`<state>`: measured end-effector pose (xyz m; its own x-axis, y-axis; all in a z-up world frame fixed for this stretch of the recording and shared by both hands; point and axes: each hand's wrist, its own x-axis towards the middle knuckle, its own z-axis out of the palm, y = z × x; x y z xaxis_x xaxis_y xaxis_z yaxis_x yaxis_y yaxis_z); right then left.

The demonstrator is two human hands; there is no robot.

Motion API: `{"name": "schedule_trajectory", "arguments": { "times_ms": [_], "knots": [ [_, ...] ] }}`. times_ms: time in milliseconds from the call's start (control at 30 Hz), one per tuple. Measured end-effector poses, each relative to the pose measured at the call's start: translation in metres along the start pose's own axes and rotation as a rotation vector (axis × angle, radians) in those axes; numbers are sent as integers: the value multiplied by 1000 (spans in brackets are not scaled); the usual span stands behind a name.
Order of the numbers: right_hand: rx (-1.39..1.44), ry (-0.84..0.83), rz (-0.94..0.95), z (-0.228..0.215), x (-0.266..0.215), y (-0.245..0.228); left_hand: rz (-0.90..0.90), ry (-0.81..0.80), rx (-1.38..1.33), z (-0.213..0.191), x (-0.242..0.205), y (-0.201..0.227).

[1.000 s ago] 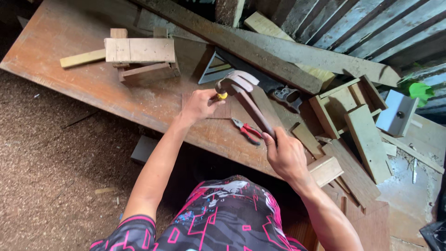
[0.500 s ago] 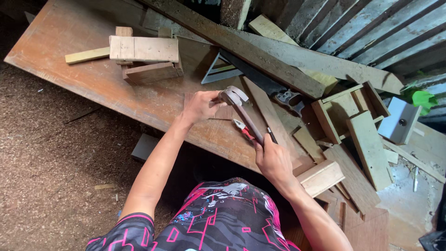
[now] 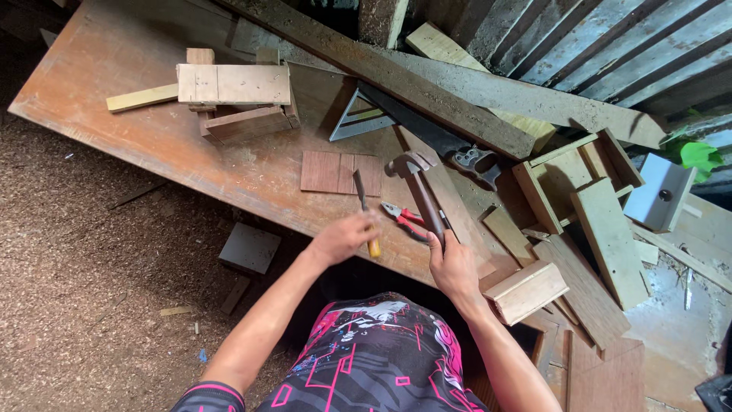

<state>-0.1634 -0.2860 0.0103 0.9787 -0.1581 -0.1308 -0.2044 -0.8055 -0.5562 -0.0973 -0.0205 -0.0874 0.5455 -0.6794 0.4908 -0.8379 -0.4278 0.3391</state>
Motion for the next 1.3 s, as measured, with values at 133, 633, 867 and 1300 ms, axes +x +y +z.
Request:
{"name": "schedule_trajectory", "arguments": {
  "times_ms": [133,633,867,1300],
  "knots": [
    [-81,0,61,19,5,18,42,-105,-5,24,-33,21],
    [-204,359,181,49,61,64,133,-13,91,61,25,-22],
    [-195,376,133,63,77,96,-7,-155,-90,71,30,-31],
    [-163,79,-573,78,125,-9,-628,-621,308,-51,34,-116]
  ]
}}
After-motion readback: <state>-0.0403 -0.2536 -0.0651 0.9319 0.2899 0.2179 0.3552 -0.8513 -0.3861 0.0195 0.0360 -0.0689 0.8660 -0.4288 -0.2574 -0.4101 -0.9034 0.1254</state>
